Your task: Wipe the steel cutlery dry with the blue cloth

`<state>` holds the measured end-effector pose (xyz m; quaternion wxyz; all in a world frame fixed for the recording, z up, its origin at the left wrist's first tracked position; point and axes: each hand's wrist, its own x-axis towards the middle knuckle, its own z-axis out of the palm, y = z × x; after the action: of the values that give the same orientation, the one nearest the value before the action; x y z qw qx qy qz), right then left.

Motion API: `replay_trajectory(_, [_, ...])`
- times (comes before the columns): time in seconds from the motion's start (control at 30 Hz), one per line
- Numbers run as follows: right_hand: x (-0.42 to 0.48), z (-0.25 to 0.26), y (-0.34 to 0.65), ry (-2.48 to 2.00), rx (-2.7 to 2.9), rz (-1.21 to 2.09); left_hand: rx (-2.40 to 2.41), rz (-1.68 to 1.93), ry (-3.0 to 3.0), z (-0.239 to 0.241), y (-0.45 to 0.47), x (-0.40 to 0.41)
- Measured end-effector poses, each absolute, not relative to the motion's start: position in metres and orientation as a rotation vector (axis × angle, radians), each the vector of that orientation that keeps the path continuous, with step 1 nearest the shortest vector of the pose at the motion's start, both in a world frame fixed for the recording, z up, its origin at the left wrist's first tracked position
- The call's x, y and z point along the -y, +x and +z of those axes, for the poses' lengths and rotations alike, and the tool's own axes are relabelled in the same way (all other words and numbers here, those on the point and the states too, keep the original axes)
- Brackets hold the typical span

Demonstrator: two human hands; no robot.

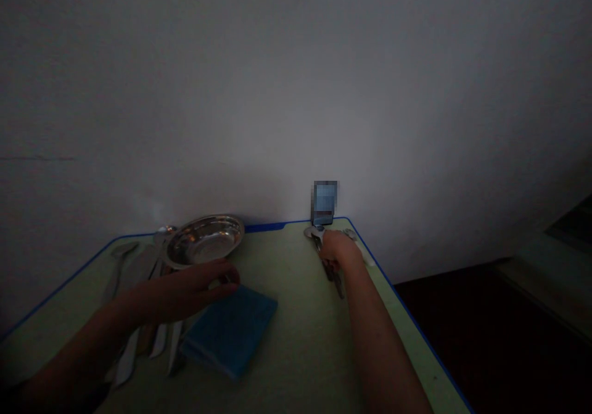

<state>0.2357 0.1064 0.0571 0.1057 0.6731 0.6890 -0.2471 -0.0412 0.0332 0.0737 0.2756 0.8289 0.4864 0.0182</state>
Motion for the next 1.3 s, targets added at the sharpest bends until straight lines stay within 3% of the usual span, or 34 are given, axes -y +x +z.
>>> replay_trajectory(0.97, [-0.101, 0.039, 0.197, 2.1, -2.271, -0.353, -1.304, 0.037, 2.253, 0.076, -0.043, -0.032])
replay_trajectory(1.17, [-0.095, 0.051, 0.186, 1.995, -2.396, -0.276, -1.363, 0.348, 2.39, 0.098, -0.046, -0.031])
replay_trajectory(1.3, [-0.072, 0.052, 0.155, 1.73, -2.63, -0.399, -1.987, 0.672, 2.373, 0.105, -0.067, -0.025])
